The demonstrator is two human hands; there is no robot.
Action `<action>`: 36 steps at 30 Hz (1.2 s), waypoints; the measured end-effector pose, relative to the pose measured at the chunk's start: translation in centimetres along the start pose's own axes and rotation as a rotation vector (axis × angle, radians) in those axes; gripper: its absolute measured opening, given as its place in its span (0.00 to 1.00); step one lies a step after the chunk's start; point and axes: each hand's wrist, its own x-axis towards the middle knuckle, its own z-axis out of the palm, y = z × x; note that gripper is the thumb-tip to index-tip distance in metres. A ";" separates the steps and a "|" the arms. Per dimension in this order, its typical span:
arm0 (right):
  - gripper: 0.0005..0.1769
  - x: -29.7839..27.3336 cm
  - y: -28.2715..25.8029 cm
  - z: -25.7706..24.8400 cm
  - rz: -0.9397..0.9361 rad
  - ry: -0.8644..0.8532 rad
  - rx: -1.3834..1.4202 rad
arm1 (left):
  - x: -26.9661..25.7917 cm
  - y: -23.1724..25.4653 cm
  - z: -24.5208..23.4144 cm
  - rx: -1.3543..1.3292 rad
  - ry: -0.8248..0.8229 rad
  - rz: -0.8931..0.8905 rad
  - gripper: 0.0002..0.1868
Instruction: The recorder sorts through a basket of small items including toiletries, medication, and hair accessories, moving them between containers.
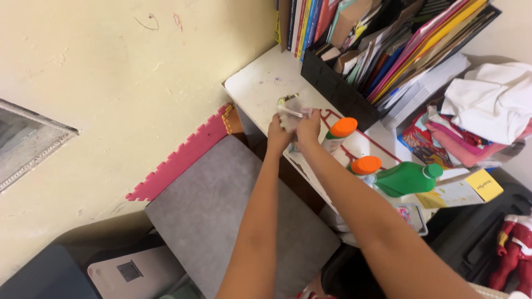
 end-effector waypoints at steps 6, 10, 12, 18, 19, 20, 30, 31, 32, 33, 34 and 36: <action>0.22 -2.7 -1.2 0.5 -0.354 0.158 -0.431 | -2.4 3.7 -1.5 -0.211 0.131 -0.310 0.35; 0.19 -1.8 2.4 -0.7 -0.544 -0.027 -0.850 | -2.4 2.9 -0.8 -0.121 0.243 -0.159 0.31; 0.14 0.2 5.9 -0.5 -0.498 -0.113 -0.937 | -2.6 1.6 -1.0 -0.156 0.238 -0.174 0.24; 0.24 -1.6 1.1 1.4 -0.015 -0.216 -1.118 | -3.9 -4.2 -0.4 -0.239 0.086 -0.121 0.17; 0.26 -1.6 0.3 1.8 -0.033 -0.261 -1.182 | -4.3 -1.8 0.3 -0.218 0.079 -0.111 0.17; 0.26 -2.1 1.2 2.1 -0.011 -0.211 -1.175 | -4.5 -0.9 1.0 -0.198 0.073 -0.100 0.18; 0.37 -14.8 -16.4 -13.3 -0.583 -0.828 -0.796 | -12.1 9.9 0.3 0.008 0.193 -0.007 0.29; 0.36 -16.6 -19.4 -17.7 -0.535 -0.994 -0.699 | -13.0 11.0 0.4 0.026 0.207 0.003 0.30; 0.36 -17.5 -21.9 -21.9 -0.522 -0.964 -0.702 | -13.9 11.8 1.2 0.027 0.176 0.002 0.30; 0.33 -18.6 -24.3 -26.1 -0.462 -0.973 -0.753 | -14.9 12.6 1.8 0.085 0.219 0.098 0.28; 0.32 -19.9 -26.6 -30.2 -0.400 -0.981 -0.802 | -16.0 13.4 2.3 0.141 0.259 0.197 0.26; 0.32 -22.5 -28.9 -39.2 -0.215 -0.701 -0.815 | -19.5 16.6 5.9 0.102 0.197 0.330 0.25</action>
